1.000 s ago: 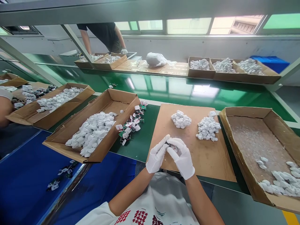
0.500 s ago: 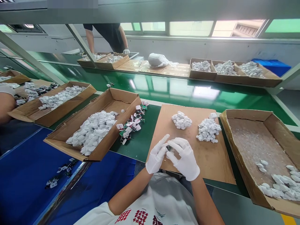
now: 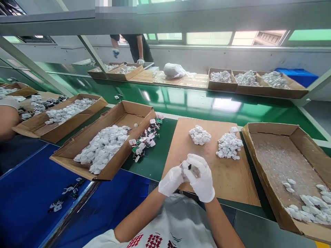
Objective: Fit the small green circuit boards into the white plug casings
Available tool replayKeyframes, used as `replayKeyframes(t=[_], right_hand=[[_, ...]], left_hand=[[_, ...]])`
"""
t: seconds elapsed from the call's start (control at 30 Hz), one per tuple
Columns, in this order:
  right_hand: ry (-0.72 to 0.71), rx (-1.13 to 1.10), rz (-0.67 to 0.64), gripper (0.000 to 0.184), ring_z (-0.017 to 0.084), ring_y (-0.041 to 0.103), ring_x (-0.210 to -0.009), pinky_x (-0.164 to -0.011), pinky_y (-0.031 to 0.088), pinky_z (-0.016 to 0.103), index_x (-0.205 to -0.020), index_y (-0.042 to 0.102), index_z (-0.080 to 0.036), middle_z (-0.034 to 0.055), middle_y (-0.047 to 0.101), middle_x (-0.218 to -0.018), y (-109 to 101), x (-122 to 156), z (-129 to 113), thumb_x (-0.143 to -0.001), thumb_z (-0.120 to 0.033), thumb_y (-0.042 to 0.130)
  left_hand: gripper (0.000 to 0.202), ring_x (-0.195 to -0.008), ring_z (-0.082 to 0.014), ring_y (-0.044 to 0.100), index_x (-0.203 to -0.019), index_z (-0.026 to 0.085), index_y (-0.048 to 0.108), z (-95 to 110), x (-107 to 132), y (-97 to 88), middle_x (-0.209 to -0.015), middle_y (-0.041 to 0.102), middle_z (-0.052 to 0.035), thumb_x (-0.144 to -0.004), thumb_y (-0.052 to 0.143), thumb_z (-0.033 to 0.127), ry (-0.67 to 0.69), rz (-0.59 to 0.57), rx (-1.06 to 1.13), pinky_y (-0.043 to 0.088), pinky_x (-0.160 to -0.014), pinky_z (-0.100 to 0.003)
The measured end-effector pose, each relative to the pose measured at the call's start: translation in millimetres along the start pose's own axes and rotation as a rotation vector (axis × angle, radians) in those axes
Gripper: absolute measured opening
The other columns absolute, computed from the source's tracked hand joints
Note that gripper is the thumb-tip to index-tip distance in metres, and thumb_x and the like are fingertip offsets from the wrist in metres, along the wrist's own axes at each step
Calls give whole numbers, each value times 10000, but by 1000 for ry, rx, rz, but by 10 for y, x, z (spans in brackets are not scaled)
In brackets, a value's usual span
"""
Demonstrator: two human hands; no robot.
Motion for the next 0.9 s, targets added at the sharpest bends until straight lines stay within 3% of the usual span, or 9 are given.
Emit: replayKeyframes(t=[0.07, 0.17, 0.27, 0.37, 0.5, 0.7, 0.9], right_hand=[[-18, -5, 46, 345, 210, 604, -1088, -875, 553, 397, -1110, 567, -281, 67, 602, -1181, 36, 30, 5, -805, -131, 624], [-48, -72, 12, 359, 228, 585, -1137, -908, 540, 426, -1095, 571, -271, 66, 620, -1173, 117, 55, -14, -787, -96, 627], [-23, -147, -19, 345, 246, 572, -1166, -941, 520, 475, -1087, 574, -265, 64, 652, -1128, 142, 79, -14, -790, -99, 624], [98, -161, -26, 387, 239, 593, -1142, -947, 522, 474, -1178, 556, -262, 83, 641, -1184, 150, 116, 59, -820, -123, 607], [24, -148, 0, 352, 235, 621, -1099, -912, 552, 447, -1141, 602, -265, 77, 642, -1190, 127, 115, -51, -828, -104, 595], [-76, -8, 49, 354, 197, 665, -993, -808, 585, 354, -1058, 630, -288, 43, 669, -1089, 50, 19, -251, -796, -49, 618], [53, -106, -60, 197, 208, 664, -983, -827, 576, 366, -968, 667, -265, 49, 676, -1045, 46, -23, -164, -816, -146, 627]], left_hand=[[438, -876, -216, 624, -916, 146, 699, -79, 33, 7, -873, 675, -91, -697, 714, 525, -26, 82, 152, 494, -820, -364], [318, -859, -187, 614, -793, 156, 687, 0, 80, -21, -819, 659, -44, -667, 770, 435, 96, 248, 292, 467, -881, -364], [332, -832, -213, 623, -757, 137, 688, 103, 110, -30, -760, 655, -52, -640, 785, 432, 171, 320, 193, 478, -856, -393], [392, -854, -234, 631, -860, 136, 710, 184, 154, -96, -810, 685, -75, -652, 765, 463, 259, 371, 12, 478, -866, -402], [424, -974, -240, 618, -1006, 165, 705, 300, 220, -144, -1014, 701, -88, -707, 716, 466, 357, 397, -268, 463, -928, -366], [360, -931, -243, 645, -925, 164, 712, 562, 260, -63, -968, 714, -87, -741, 664, 470, 401, 382, -622, 505, -895, -368], [387, -943, -245, 649, -1001, 178, 698, 671, 284, -21, -1000, 705, -100, -777, 631, 486, 515, 306, -710, 514, -890, -369]])
Point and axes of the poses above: each hand's wrist, its own x-axis away from the middle knuckle, its own y-axis out of the palm, z = x × y, the point moved 8 cm from there along -x, towards the middle knuckle
